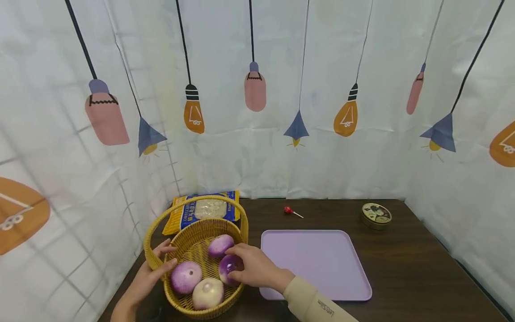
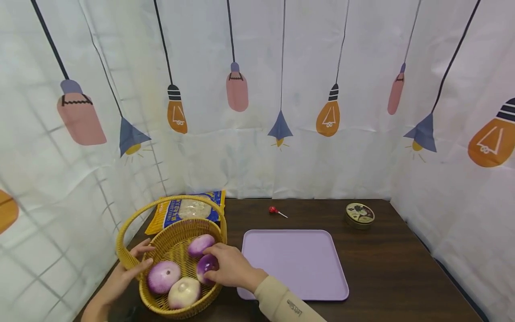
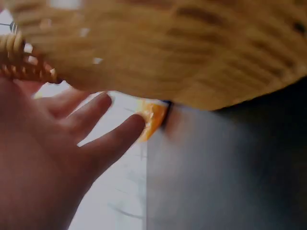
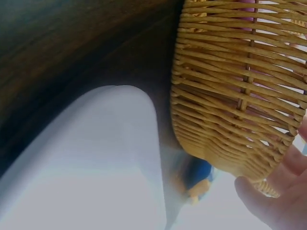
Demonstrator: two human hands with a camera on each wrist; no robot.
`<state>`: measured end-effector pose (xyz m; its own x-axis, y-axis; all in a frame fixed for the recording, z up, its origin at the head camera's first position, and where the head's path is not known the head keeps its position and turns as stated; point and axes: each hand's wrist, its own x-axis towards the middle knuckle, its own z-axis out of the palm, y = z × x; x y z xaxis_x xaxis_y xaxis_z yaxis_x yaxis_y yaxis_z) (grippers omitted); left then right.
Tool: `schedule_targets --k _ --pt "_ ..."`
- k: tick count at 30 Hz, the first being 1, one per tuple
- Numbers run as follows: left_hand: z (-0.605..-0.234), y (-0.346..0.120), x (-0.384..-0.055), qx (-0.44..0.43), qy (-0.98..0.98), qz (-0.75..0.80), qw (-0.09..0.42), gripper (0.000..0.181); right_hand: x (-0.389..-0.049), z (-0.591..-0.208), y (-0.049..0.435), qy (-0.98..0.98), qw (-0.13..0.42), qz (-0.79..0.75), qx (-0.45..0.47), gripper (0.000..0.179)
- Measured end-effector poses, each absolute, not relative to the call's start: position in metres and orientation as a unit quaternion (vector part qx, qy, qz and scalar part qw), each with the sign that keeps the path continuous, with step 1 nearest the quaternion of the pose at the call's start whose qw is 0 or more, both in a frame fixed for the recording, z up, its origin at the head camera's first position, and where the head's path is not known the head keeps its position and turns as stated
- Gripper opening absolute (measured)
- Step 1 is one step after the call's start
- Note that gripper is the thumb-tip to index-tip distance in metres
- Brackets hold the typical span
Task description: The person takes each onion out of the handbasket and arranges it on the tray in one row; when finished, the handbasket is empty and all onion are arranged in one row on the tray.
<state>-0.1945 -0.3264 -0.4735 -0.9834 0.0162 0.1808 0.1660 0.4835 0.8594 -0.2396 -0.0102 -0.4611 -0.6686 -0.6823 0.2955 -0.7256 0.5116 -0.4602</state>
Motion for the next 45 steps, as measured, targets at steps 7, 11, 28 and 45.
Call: schedule_targets --k 7,11,28,45 --pt "-0.479 -0.332 -0.196 -0.088 -0.849 -0.518 0.054 0.031 -0.240 -0.461 -0.014 -0.885 0.031 0.233 0.401 0.055" --pt "-0.485 -0.332 -0.195 -0.091 -0.828 -0.548 0.073 0.023 -0.240 -0.461 -0.017 -0.893 0.035 0.206 0.398 0.057" --pt "-0.496 -0.324 -0.196 -0.043 -0.820 -0.558 0.117 0.037 -0.234 -0.458 -0.030 -0.920 0.010 0.160 0.358 0.066" --pt "-0.497 -0.324 -0.195 -0.034 -0.832 -0.540 0.119 0.024 -0.234 -0.466 -0.029 -0.908 0.028 0.233 0.347 0.075"
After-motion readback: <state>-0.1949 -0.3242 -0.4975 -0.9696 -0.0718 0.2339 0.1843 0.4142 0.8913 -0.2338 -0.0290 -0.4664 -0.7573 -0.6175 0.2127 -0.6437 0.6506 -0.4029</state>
